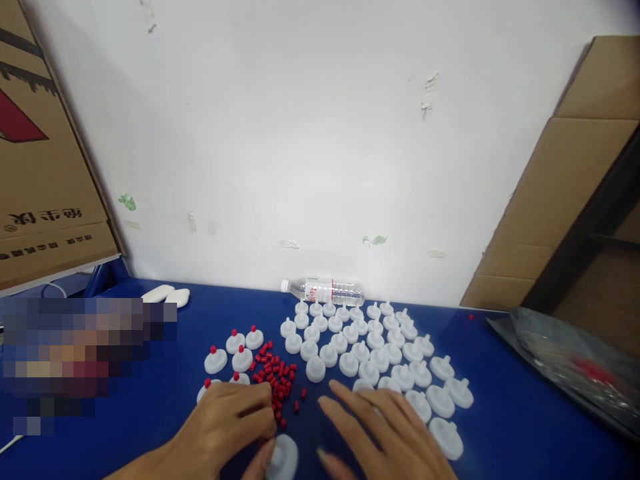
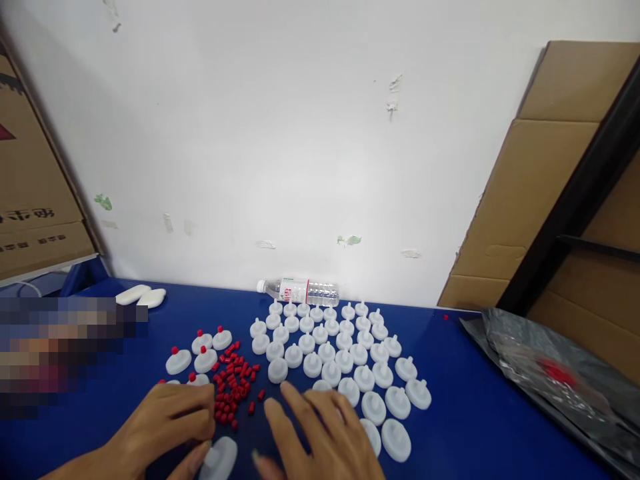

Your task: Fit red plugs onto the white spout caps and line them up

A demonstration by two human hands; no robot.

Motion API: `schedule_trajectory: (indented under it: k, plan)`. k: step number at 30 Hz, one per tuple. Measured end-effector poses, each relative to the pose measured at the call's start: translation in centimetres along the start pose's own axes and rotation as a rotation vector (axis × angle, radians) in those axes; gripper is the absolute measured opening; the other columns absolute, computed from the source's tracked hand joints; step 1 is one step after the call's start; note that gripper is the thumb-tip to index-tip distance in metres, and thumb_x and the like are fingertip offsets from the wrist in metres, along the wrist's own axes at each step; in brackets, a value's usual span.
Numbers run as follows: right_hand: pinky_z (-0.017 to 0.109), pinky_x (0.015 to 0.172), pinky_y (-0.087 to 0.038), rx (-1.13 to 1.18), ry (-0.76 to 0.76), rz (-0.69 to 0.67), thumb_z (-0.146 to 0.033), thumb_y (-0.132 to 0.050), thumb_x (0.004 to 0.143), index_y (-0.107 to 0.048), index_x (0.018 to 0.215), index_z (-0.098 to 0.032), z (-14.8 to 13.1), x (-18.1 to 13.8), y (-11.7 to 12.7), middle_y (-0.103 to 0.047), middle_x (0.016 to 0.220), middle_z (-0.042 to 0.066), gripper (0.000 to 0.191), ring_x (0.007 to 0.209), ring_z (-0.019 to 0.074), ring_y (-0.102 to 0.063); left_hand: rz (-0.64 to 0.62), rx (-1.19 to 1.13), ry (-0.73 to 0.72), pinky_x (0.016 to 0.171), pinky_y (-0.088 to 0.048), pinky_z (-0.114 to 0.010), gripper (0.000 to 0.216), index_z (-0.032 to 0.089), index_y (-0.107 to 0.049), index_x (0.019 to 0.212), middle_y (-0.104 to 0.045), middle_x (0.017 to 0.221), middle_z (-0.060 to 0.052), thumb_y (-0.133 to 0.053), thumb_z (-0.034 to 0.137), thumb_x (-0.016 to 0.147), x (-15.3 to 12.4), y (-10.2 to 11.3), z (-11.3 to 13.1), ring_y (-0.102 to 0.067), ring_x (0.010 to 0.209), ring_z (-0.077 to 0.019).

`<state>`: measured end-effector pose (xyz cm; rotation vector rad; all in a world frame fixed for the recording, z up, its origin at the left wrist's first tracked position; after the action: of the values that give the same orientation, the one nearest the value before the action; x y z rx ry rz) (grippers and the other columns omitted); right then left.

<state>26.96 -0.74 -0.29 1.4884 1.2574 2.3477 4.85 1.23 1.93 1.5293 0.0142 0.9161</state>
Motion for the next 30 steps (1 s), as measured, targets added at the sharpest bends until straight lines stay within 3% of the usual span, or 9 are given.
schedule_trajectory:
  k: [4, 7, 10, 13, 17, 20, 25, 30]
  plan:
    - [0.052, 0.091, -0.061, -0.13, -0.054, -0.053, -0.026, -0.051, 0.105, -0.072, 0.124, -0.025, 2.9, -0.2, 0.0, -0.074, 0.132, 0.008, 0.028, 0.11, 0.0321, -0.074, -0.167, 0.015, -0.089, 0.057, -0.036, -0.034, 0.02, 0.022, -0.036, 0.069, -0.052, 0.064, 0.001, -0.05, 0.009, 0.076, 0.0, 0.4, -1.7, -0.05, 0.059, -0.017]
    - [0.057, 0.102, -0.054, -0.077, -0.085, -0.123, -0.018, -0.05, 0.102, -0.071, 0.12, -0.025, 3.3, -0.8, -0.9, -0.078, 0.115, 0.006, 0.028, 0.11, 0.0311, -0.073, -0.292, 0.015, -0.084, 0.056, -0.033, -0.037, 0.024, 0.023, -0.038, 0.07, -0.054, 0.067, 0.001, -0.055, 0.011, 0.059, -0.1, -0.3, -2.5, -0.049, 0.061, -0.0187]
    - [0.052, 0.109, -0.049, 0.101, -0.111, -0.086, -0.015, -0.051, 0.101, -0.07, 0.117, -0.027, 2.2, -1.0, -1.6, -0.079, 0.104, 0.0, 0.027, 0.105, 0.0247, -0.073, -0.362, 0.06, -0.059, 0.057, -0.034, -0.038, 0.025, 0.023, -0.044, 0.072, -0.056, 0.072, 0.0, -0.058, 0.012, 0.055, 0.0, -0.3, -2.8, -0.05, 0.064, -0.02]
    - [0.043, 0.11, -0.05, 0.244, -0.075, -0.014, -0.019, -0.054, 0.102, -0.069, 0.114, -0.03, 0.6, -0.7, -1.9, -0.078, 0.105, -0.004, 0.022, 0.101, 0.0196, -0.074, -0.315, 0.065, -0.044, 0.063, -0.04, -0.037, 0.017, 0.023, -0.053, 0.08, -0.059, 0.081, -0.002, -0.06, 0.012, 0.068, 0.5, 0.5, -2.3, -0.053, 0.073, -0.0216]
    - [0.042, 0.109, -0.053, 0.225, -0.075, 0.007, -0.037, -0.06, 0.104, -0.068, 0.125, -0.029, 0.2, -0.5, -2.0, -0.078, 0.114, 0.0, 0.023, 0.105, 0.0214, -0.074, -0.187, 0.049, -0.035, 0.083, -0.049, -0.037, 0.013, 0.023, -0.064, 0.105, -0.066, 0.102, -0.004, -0.058, 0.018, 0.094, 1.0, 1.2, -1.2, -0.057, 0.094, -0.0237]
    - [0.043, 0.111, -0.051, 0.218, -0.075, -0.007, -0.035, -0.061, 0.105, -0.065, 0.133, -0.025, 0.6, -0.6, -2.1, -0.079, 0.106, 0.001, 0.03, 0.102, 0.0218, -0.074, -0.14, 0.102, -0.106, 0.094, -0.049, -0.037, 0.019, 0.021, -0.065, 0.114, -0.067, 0.109, -0.005, -0.067, 0.022, 0.096, 1.0, 0.7, -0.5, -0.058, 0.105, -0.0253]
    - [0.04, 0.107, -0.054, 0.284, -0.088, 0.039, -0.025, -0.052, 0.107, -0.068, 0.125, -0.024, 0.7, 0.0, -1.5, -0.078, 0.096, 0.0, 0.024, 0.093, 0.0192, -0.075, -0.135, 0.205, -0.198, 0.087, -0.05, -0.041, 0.008, 0.017, -0.067, 0.106, -0.066, 0.099, -0.005, -0.06, 0.016, 0.102, 0.9, -0.3, -0.4, -0.057, 0.095, -0.0262]
    - [0.037, 0.103, -0.056, 0.298, -0.105, 0.099, -0.025, -0.048, 0.109, -0.07, 0.115, -0.023, 0.4, 0.7, -0.5, -0.075, 0.095, 0.002, 0.023, 0.089, 0.0184, -0.075, -0.111, 0.161, -0.211, 0.081, -0.051, -0.038, 0.018, 0.017, -0.066, 0.099, -0.065, 0.096, -0.007, -0.05, 0.013, 0.106, 1.1, -0.1, -0.3, -0.057, 0.092, -0.0249]
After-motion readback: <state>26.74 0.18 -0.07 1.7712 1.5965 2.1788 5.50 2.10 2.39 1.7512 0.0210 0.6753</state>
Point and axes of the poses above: each hand's wrist, its own x-axis towards the middle knuckle, its own y-axis out of the back of the hand, z = x × y, the point moved 4 cm from there along x, towards the middle knuckle
